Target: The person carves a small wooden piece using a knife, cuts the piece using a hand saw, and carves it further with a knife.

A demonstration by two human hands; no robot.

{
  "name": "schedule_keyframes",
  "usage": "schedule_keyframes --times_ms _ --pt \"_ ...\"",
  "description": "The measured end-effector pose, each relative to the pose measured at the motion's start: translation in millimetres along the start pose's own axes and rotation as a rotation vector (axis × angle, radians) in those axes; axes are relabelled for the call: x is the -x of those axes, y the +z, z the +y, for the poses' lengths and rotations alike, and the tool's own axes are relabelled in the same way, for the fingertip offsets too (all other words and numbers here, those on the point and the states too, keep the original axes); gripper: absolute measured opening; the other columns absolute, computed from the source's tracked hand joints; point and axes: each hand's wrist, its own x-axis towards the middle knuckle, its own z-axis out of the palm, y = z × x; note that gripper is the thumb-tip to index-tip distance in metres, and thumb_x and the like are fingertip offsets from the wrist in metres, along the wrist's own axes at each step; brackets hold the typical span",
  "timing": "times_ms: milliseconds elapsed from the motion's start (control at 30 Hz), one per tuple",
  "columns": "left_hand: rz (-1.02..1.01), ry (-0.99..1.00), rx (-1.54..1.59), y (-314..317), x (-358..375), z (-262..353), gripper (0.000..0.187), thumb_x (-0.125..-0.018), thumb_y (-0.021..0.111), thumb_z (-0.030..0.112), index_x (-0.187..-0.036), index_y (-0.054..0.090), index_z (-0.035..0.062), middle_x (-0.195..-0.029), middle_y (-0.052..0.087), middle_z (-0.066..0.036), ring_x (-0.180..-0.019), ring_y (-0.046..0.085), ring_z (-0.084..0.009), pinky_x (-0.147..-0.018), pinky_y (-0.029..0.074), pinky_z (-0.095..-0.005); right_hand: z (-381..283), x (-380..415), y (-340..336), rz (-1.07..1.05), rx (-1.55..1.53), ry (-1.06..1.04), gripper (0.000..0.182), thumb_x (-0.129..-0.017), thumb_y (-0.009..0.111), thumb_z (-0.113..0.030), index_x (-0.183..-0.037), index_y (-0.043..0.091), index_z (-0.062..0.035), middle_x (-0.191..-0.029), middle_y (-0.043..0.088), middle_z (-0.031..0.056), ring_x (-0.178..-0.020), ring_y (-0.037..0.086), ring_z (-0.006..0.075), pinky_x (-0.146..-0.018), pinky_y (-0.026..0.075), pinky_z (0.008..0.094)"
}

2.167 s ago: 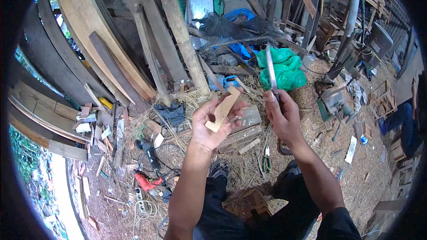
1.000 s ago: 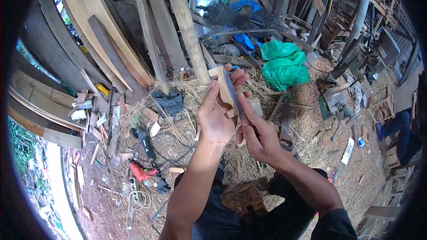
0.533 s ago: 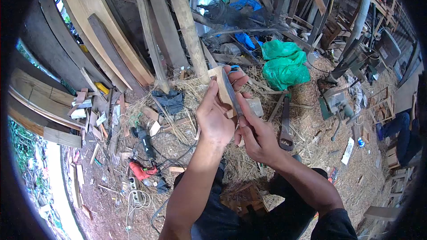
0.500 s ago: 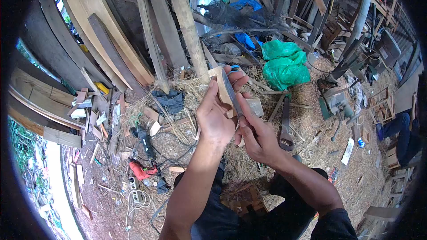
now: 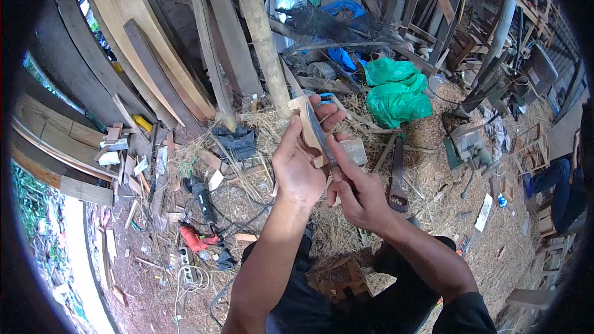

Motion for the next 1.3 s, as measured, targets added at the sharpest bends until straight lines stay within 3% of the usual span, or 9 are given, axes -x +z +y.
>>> schedule_keyframes --times_ms 100,400,500,700,1100,1200,1300 --pt "-0.005 -0.003 0.006 -0.7 -1.3 -0.4 0.044 -0.101 0.036 0.033 -0.134 0.045 0.0046 -0.12 0.06 -0.012 -0.116 0.056 -0.0259 -0.092 0.047 -0.04 -3.2 0.5 -3.1 -0.031 -0.02 0.073 0.065 -0.087 0.044 0.008 -0.149 0.03 -0.0074 -0.076 0.056 0.0057 -0.061 0.06 0.0146 -0.06 0.05 0.0299" --pt "0.01 0.0 0.029 1.7 -0.5 -1.0 0.044 -0.1 0.037 0.03 -0.134 0.046 0.0037 -0.119 0.061 -0.011 -0.114 0.057 -0.0239 -0.088 0.046 -0.039 -0.8 -0.1 -3.1 -0.023 -0.009 0.048 0.065 -0.088 0.045 0.008 -0.149 0.029 -0.0064 -0.075 0.058 0.0067 -0.061 0.061 0.0155 -0.059 0.051 0.0304" --pt "0.017 -0.001 0.042 1.7 -1.0 -1.0 0.044 -0.1 0.037 0.028 -0.135 0.046 0.0028 -0.119 0.062 -0.01 -0.112 0.057 -0.0228 -0.087 0.046 -0.0383 2.7 0.8 -1.0 -0.002 -0.03 -0.015 0.06 -0.09 0.041 0.009 -0.148 0.031 -0.0029 -0.075 0.052 0.0047 -0.06 0.061 0.0131 -0.055 0.05 0.0269" --pt "-0.004 0.001 0.057 -1.8 -1.2 -1.2 0.044 -0.1 0.038 0.028 -0.135 0.046 0.0025 -0.118 0.062 -0.01 -0.112 0.057 -0.0225 -0.087 0.046 -0.0381 2.6 1.5 -1.3 -0.016 -0.004 -0.002 0.062 -0.089 0.041 0.01 -0.149 0.03 -0.0032 -0.077 0.052 0.0047 -0.062 0.063 0.0129 -0.055 0.05 0.0267" --pt "0.064 0.004 0.034 0.1 -0.5 -2.3 0.043 -0.099 0.041 0.029 -0.133 0.048 0.0035 -0.113 0.063 -0.008 -0.108 0.059 -0.0223 -0.085 0.047 -0.0388 2.2 -0.1 -0.7 -0.002 0.114 -0.023 0.066 -0.089 0.048 0.009 -0.15 0.028 -0.0071 -0.08 0.062 0.009 -0.06 0.065 0.0158 -0.056 0.051 0.0287" --pt "0.056 0.007 0.038 -2.0 -0.1 -4.0 0.042 -0.099 0.042 0.029 -0.132 0.049 0.0039 -0.112 0.063 -0.008 -0.106 0.059 -0.0223 -0.082 0.048 -0.0391 6.0 2.3 -2.5 -0.036 0.147 0.022 0.071 -0.085 0.054 0.005 -0.149 0.028 -0.0072 -0.073 0.063 0.016 -0.062 0.067 0.0286 -0.06 0.052 0.036" --pt "0.073 0.017 0.032 -2.1 0.8 -5.2 0.041 -0.098 0.043 0.03 -0.129 0.051 0.0043 -0.109 0.064 -0.008 -0.104 0.06 -0.0222 -0.08 0.049 -0.0391 8.7 2.7 -0.8 -0.018 0.158 -0.02 0.072 -0.084 0.056 0.005 -0.149 0.028 -0.0071 -0.072 0.062 0.0192 -0.063 0.067 0.0333 -0.061 0.052 0.0376"
